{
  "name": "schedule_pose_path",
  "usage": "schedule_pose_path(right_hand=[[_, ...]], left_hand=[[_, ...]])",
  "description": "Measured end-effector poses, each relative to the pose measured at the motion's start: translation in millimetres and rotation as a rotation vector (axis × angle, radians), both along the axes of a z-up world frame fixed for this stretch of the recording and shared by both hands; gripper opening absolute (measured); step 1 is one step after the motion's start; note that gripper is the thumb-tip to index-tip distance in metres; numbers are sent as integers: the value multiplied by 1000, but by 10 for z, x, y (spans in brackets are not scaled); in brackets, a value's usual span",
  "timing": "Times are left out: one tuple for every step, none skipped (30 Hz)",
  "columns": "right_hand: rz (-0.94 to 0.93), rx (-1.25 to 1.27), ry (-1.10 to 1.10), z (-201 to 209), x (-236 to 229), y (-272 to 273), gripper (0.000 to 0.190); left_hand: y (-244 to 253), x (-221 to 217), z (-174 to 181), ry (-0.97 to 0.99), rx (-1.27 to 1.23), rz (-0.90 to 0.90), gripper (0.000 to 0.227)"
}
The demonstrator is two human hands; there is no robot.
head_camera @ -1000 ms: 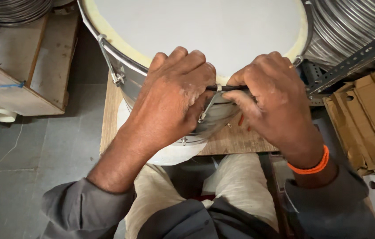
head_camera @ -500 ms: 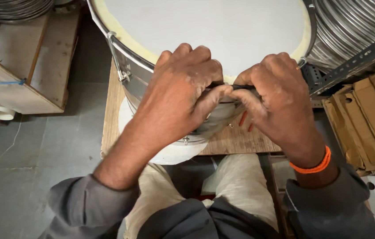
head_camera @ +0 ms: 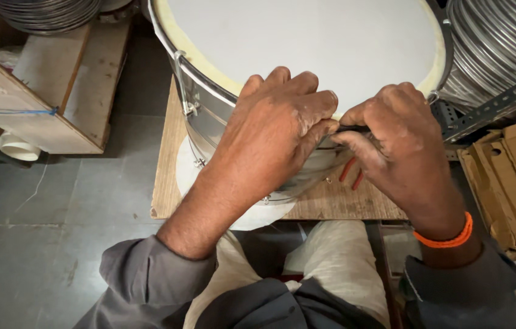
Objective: The person is assembling a metal drum by attaching a white drumhead to the shell. They use a wrench to tighten the tension rods around the rim and occasionally tap the drumhead to check the tension.
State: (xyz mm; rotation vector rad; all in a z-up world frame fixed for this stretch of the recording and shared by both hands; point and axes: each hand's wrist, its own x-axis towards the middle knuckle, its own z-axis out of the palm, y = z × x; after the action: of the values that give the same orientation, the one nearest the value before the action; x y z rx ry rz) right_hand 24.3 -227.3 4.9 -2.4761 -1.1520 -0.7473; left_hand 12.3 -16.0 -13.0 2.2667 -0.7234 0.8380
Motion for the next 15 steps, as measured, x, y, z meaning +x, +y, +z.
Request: schedule_pose_path(right_hand=[[6,-2,0,0,6,-1,22],[11,-3,-4,4,12,-6,22],[16,-5,0,5,12,-11,21],[20,-8,4,6,8,-15,21],[24,-10,8,7,7,-20,21],[28,-5,0,2,15,-16,22],[32,0,-8,-4,30,-11,23],[34,6,-13,-11,36,-20,24],[27,6,-16,-14,39,-32,23],[24,4,-17,-21,31,-36,21],[20,3,-17,-26,18,-34,20],[21,5,-20,-21,18,-20,21],[22,7,-23,-15,17,-5,22],[20,8,-23,-10,12,-2,23],[16,3,-24,-9,12,-2,23]], left_hand=[[1,3,-3,4,-1,-4,17],[-3,3,-5,8,3,-2,17],[-7,2,-6,13,7,-1,17],[-8,1,-7,18,10,1,17],[1,-12,-10,17,3,-12,15],[27,-33,-13,14,-2,-24,13],[53,-46,-12,12,-7,-36,12],[81,-54,-8,15,-12,-60,12],[116,-62,-4,19,-18,-84,13],[129,-75,-9,25,-26,-106,14],[113,-83,-15,23,-38,-100,16],[98,-81,-11,16,-47,-91,18],[88,-80,-6,8,-56,-81,20],[73,-79,-6,5,-58,-71,20],[56,-76,-5,3,-61,-60,19]])
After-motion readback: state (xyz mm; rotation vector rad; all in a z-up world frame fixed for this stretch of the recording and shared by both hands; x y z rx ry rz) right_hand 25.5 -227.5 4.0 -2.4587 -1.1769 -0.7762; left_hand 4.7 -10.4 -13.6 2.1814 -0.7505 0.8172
